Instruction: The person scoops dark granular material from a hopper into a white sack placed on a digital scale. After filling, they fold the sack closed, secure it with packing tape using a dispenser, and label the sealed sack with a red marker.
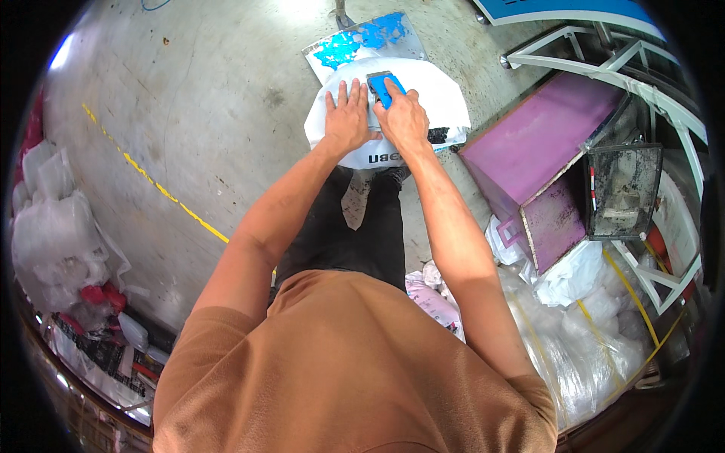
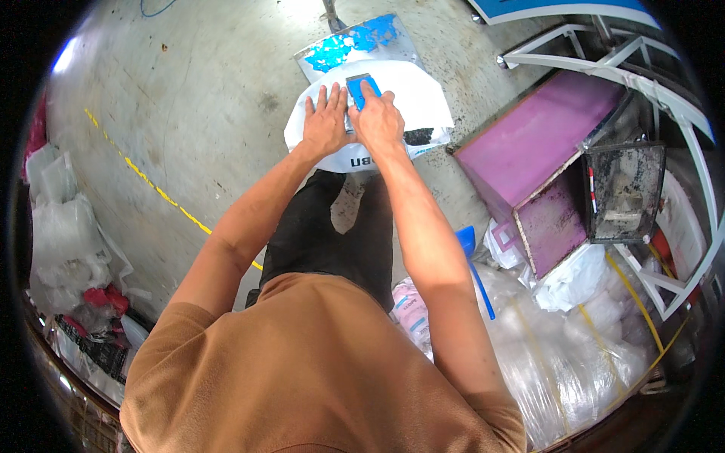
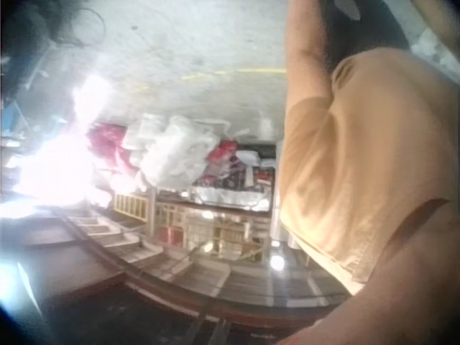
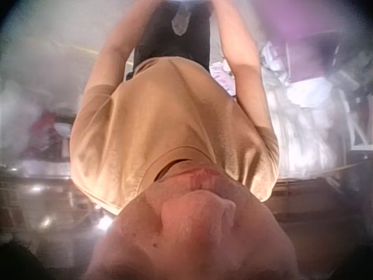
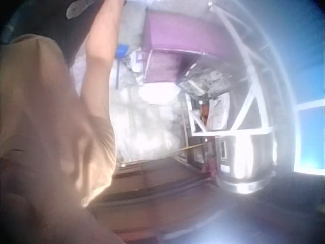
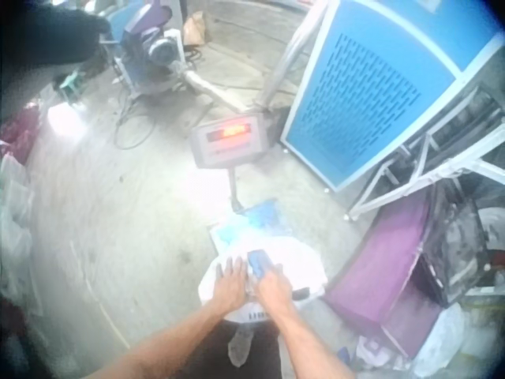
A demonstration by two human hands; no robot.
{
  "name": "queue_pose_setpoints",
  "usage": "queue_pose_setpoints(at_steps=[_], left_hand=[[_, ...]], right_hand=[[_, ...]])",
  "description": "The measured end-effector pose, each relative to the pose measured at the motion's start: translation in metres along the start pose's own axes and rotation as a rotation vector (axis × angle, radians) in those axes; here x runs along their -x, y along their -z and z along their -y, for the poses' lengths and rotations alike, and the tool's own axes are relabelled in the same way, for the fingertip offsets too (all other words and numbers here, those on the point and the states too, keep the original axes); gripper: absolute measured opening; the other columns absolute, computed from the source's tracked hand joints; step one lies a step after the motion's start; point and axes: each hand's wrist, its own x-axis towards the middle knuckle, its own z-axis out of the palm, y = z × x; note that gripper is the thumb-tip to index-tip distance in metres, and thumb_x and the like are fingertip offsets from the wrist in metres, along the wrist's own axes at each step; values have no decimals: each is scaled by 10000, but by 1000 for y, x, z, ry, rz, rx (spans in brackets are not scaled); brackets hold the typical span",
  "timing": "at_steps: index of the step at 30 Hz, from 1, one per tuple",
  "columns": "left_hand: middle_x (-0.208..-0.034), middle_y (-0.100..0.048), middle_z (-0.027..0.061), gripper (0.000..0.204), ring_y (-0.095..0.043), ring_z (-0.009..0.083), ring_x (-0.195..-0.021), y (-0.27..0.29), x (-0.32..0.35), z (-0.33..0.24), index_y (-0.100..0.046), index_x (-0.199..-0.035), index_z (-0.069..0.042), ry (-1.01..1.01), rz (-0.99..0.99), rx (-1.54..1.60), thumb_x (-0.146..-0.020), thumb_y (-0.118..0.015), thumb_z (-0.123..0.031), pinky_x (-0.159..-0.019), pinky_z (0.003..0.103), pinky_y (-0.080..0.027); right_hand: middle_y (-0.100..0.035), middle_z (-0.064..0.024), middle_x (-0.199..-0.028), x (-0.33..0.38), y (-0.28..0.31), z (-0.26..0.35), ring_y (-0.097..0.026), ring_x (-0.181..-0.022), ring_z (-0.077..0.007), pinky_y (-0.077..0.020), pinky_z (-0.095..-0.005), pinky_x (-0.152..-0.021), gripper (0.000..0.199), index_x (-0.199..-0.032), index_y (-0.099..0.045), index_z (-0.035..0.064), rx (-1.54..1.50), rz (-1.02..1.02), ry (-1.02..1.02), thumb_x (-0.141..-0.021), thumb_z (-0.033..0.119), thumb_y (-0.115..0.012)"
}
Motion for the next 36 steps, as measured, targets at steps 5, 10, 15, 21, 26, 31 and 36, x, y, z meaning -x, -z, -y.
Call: queue_pose_setpoints(at_steps=[5, 10, 15, 21, 26, 31, 36], left_hand=[[-1680, -258, 204, 1144, -204, 438, -1556, -13, 0, -1, -291, -1600, 11, -12, -67, -14, -765, -812, -573, -1208, 679, -185], [-1682, -251, 214, 1077, -221, 457, -1546, -11, 2, -5, -296, -1597, 4, -17, -36, -75, -810, -771, -557, -1194, 687, -215], [-1679, -259, 203, 1207, -212, 444, -1550, -4, 5, -10, -301, -1590, 18, 2, 6, -46, -700, -871, -566, -1210, 674, -192], [-1683, -255, 200, 1220, -201, 451, -1553, -7, 4, -12, -302, -1595, -1, 14, 30, -79, -690, -868, -593, -1213, 666, -200], [-1697, -204, 208, 1064, -180, 456, -1558, -5, 0, -9, -251, -1615, -17, 79, 111, -39, -792, -796, -414, -1214, 682, -166], [-1708, -138, 226, 940, -135, 442, -1572, -11, 4, -63, -187, -1634, -37, -204, -117, 5, -882, -651, -357, -1208, 698, -150], [-1727, -99, 166, 1065, -40, 352, -1601, -65, -3, -59, -139, -1653, -70, -253, -127, -131, -920, -514, -744, -1231, 674, -72]], right_hand=[[-615, -272, -1115, 9, 2, -6, -694, -983, -472, -573, -526, -853, 590, -1415, -593, 156, 0, 2, 19, -861, 317, -713], [-609, -275, -1115, 38, 15, -10, -691, -985, -477, -573, -533, -847, 587, -1429, -578, 153, -12, 18, 9, -871, 263, -721], [-592, -251, -1080, 117, 13, -34, -683, -931, -471, -565, -546, -801, 684, -1484, -528, 196, -22, -51, -1, -840, 207, -758], [-529, -213, -1054, 236, -33, -84, -650, -880, -462, -552, -543, -756, 754, -1545, -456, 266, -25, 19, -156, -855, 180, -746], [-522, -198, -1036, 240, -31, -90, -639, -897, -445, -545, -530, -747, 785, -1550, -454, 275, -99, -10, -167, -840, 153, -766], [-529, -194, -1022, 238, -40, -101, -635, -899, -433, -543, -523, -747, 764, -1531, -487, 261, -134, -43, -153, -834, 135, -772], [-528, -182, -964, 261, -46, -119, -635, -856, -422, -550, -513, -751, 802, -1553, -468, 283, -155, -76, -111, -830, 108, -768]])
